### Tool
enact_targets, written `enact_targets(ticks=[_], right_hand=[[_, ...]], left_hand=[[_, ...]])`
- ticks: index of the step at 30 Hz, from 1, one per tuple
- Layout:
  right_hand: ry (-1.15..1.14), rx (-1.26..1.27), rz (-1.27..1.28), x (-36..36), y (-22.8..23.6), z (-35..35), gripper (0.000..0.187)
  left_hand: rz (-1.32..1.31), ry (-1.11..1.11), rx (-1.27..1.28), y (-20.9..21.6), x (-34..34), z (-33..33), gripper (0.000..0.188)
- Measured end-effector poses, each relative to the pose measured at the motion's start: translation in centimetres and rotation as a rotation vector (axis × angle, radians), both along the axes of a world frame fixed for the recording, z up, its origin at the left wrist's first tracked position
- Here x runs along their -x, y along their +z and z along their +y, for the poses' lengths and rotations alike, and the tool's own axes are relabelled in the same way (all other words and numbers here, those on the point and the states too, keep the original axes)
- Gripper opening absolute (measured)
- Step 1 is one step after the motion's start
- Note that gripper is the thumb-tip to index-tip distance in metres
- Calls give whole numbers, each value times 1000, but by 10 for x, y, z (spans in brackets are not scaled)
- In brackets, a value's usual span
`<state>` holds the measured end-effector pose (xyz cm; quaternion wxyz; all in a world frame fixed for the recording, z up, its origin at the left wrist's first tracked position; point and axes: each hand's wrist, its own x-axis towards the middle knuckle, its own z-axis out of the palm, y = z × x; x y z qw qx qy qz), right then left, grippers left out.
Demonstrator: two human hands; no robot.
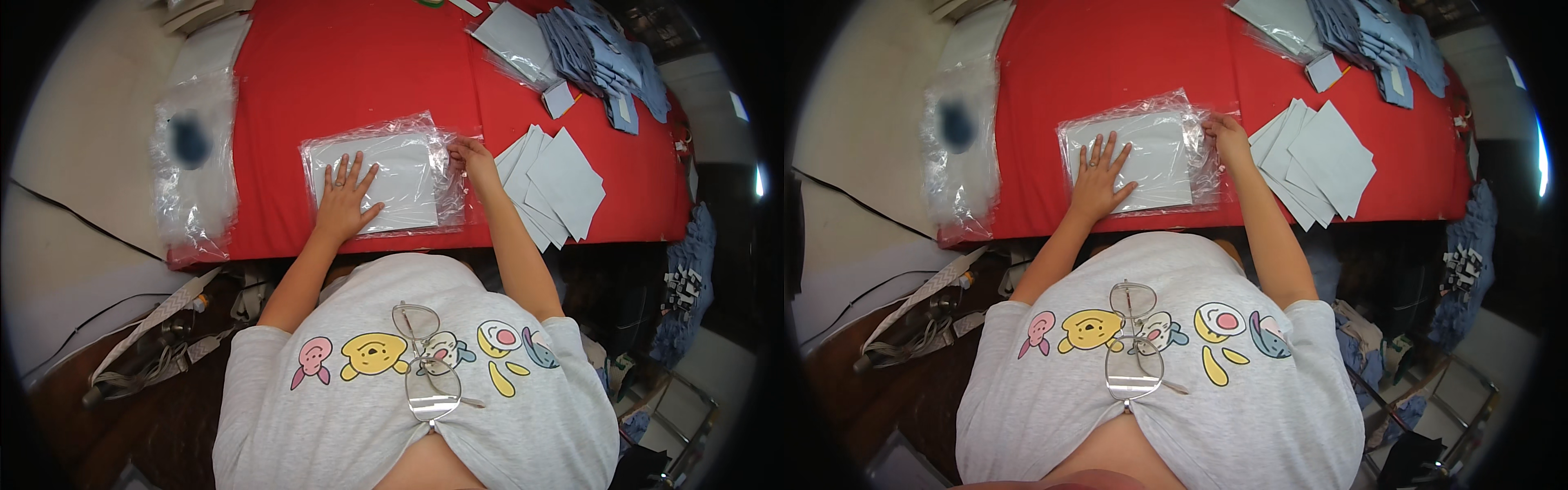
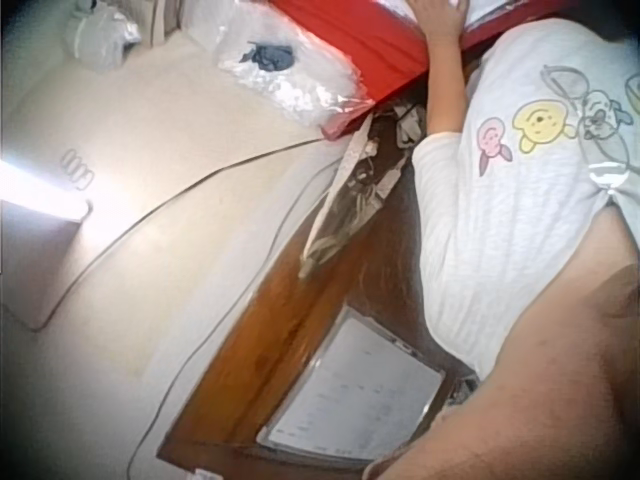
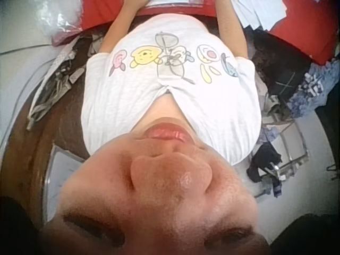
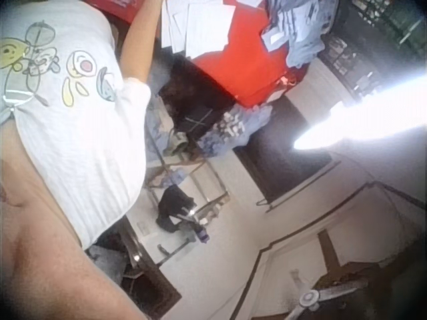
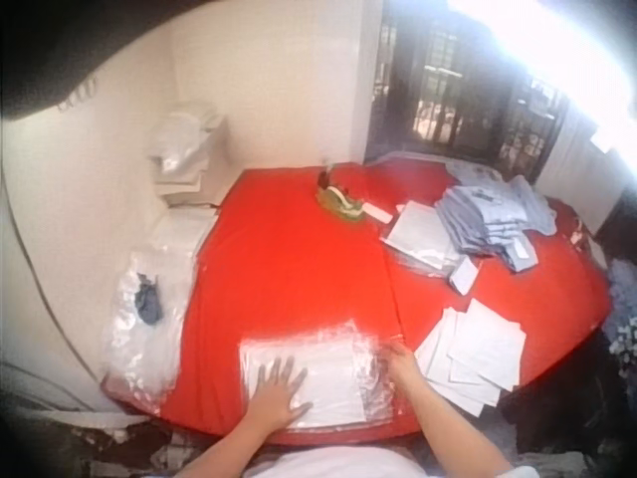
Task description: The person places white paper sheets into clear plastic bags, smooths the bags, and stacks the completed packages on the table.
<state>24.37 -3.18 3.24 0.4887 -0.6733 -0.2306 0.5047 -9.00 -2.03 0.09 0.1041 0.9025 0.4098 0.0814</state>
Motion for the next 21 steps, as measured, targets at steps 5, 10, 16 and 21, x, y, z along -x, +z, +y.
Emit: enact_targets(ticks=[5, 10, 16, 21], right_hand=[[225, 101, 371, -1, 28, 12, 33], [147, 302, 207, 7, -1, -1, 10], [409, 355, -152, 40, -6, -18, 21], [393, 245, -346, 20, 14, -36, 32]], left_hand=[[-24, 11, -21, -1, 4, -2, 86], [-55, 11, -13, -1, 2, -2, 87], [-40, 6, -18, -3, 1, -1, 87], [-58, 24, -18, -6, 2, -1, 88]])
